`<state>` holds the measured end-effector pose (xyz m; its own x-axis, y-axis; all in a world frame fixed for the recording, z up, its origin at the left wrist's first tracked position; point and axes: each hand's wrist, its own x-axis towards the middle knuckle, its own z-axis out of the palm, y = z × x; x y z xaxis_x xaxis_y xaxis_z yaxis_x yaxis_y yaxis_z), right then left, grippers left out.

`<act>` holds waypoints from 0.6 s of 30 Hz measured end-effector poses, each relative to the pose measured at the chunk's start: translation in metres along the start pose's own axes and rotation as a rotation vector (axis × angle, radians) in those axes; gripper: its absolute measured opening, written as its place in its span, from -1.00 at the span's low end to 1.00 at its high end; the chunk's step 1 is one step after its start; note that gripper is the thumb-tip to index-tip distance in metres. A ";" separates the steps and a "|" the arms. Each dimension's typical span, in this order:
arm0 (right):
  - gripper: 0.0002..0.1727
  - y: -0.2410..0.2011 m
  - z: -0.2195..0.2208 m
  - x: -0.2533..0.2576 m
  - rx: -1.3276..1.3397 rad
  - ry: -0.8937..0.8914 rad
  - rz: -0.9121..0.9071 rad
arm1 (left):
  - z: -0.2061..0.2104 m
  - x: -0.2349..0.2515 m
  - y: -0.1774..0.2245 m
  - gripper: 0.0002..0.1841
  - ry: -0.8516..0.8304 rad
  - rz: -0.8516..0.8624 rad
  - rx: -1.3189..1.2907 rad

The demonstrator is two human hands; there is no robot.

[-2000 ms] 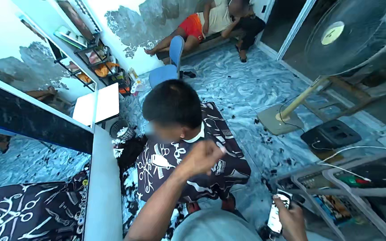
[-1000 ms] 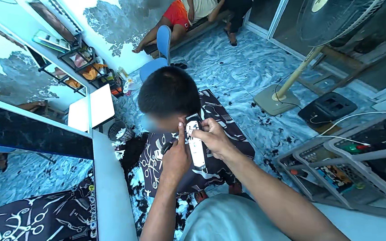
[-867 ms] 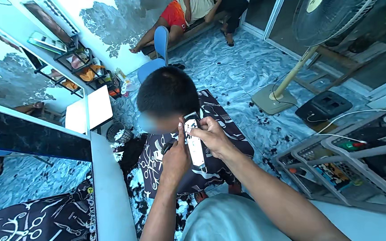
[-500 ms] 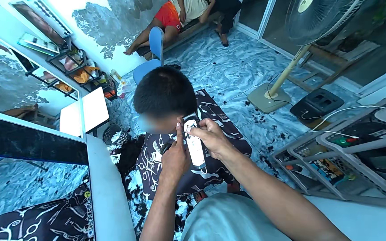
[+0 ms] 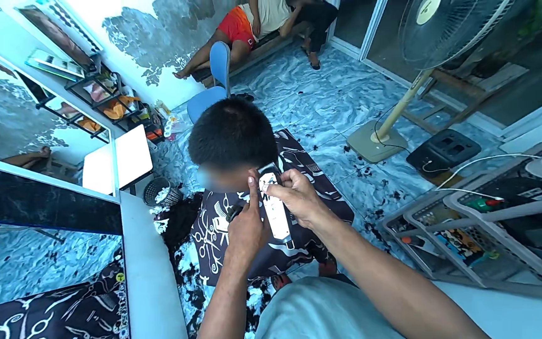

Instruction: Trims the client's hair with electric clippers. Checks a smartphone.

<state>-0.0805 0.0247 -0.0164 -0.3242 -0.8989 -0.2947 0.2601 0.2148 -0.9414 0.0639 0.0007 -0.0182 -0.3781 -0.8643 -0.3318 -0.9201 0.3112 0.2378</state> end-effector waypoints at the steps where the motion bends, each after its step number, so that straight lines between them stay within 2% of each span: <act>1: -0.45 -0.001 0.001 0.000 -0.004 -0.008 -0.014 | 0.000 0.000 0.001 -0.06 -0.007 -0.004 0.003; 3: -0.44 -0.002 0.003 0.002 -0.035 -0.027 -0.066 | 0.000 -0.001 0.001 -0.08 -0.018 -0.015 0.007; 7: -0.45 0.001 0.001 0.003 -0.087 -0.007 -0.077 | 0.000 -0.001 0.001 0.01 -0.002 -0.004 -0.004; 11: -0.44 -0.002 0.002 0.004 -0.150 -0.031 -0.135 | 0.002 -0.002 0.002 -0.05 0.002 -0.009 -0.007; 18: -0.46 -0.004 0.001 0.005 -0.128 -0.027 -0.130 | 0.000 -0.002 0.006 -0.03 -0.017 -0.015 -0.005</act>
<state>-0.0824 0.0191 -0.0139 -0.3224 -0.9318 -0.1666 0.0996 0.1416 -0.9849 0.0588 0.0041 -0.0167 -0.3663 -0.8619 -0.3507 -0.9251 0.2967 0.2370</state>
